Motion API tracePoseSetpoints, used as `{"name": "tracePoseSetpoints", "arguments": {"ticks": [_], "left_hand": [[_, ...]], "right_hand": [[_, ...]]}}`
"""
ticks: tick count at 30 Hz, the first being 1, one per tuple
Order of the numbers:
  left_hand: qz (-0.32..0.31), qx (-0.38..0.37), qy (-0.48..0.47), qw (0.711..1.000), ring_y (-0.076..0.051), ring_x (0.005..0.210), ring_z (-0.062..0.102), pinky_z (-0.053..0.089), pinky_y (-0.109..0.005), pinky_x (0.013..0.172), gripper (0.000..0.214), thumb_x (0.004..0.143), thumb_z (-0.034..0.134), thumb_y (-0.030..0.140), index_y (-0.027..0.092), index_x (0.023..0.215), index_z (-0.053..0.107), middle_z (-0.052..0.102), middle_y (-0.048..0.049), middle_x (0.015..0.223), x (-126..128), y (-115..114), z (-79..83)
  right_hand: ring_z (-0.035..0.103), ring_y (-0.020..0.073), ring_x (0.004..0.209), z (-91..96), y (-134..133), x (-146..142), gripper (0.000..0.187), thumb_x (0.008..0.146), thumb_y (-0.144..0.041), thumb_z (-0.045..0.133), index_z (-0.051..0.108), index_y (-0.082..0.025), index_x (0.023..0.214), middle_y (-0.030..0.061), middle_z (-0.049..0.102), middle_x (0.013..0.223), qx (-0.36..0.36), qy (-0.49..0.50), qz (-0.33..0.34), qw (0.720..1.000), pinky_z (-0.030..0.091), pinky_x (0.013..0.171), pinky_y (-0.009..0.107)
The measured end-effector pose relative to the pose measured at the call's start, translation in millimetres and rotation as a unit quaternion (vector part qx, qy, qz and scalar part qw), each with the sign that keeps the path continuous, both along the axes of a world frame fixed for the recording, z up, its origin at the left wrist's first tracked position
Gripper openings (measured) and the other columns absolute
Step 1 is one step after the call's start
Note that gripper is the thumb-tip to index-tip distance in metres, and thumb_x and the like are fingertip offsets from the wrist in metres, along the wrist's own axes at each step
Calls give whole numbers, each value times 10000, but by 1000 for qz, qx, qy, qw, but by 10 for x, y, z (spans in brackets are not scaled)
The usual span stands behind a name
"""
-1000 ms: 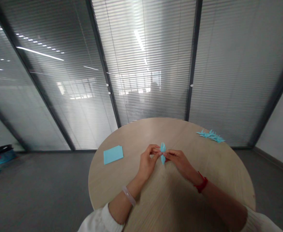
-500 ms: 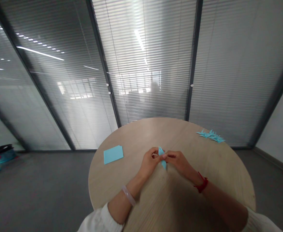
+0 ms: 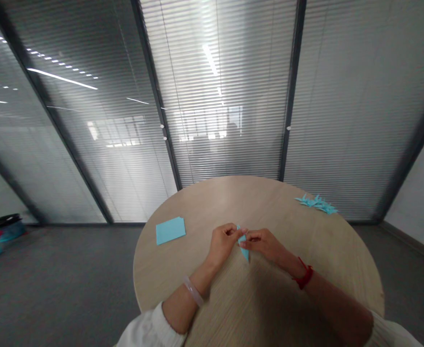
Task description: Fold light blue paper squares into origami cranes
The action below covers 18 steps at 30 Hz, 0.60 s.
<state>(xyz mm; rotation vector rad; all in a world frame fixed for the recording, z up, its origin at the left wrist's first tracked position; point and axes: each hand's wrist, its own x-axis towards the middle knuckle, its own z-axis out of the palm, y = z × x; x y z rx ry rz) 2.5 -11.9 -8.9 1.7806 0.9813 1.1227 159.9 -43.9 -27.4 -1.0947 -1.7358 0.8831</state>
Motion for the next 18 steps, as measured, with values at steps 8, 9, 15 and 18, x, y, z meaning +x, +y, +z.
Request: {"name": "tracePoseSetpoints", "arguments": {"ticks": [8,9,15,18], "left_hand": [[22,-6,3,1000,-84,425,356,259,-226,455,550,748,558,610,169,429,476,420,47,417,-35,-8,31],[28,-6,0,1000,-85,421,368,272,-226,457,551,757,551,605,168,429,481,431,44,414,-38,-1,31],[35,1,-21,999,-120,480,513,386,-233,499,443,796,566,526,151,564,603,550,16,486,-35,33,-10],[52,81,-47,994,-188,807,636,489,-271,636,290,782,641,413,175,945,669,690,-59,878,-40,37,-19]], "right_hand": [[407,101,527,5,-27,-33,335,742,-456,661,615,-155,604,-40,489,550,-28,29,42,998,293,522,233],[430,107,542,5,-29,-40,315,739,-447,667,631,-154,629,-32,519,571,-30,37,41,998,312,533,234],[473,120,568,41,-56,-64,235,719,-389,683,669,-157,685,-16,576,612,-42,53,9,998,341,553,239],[454,114,556,66,-65,-69,252,702,-408,683,660,-161,653,-24,556,588,-44,62,-9,997,329,542,240]]}}
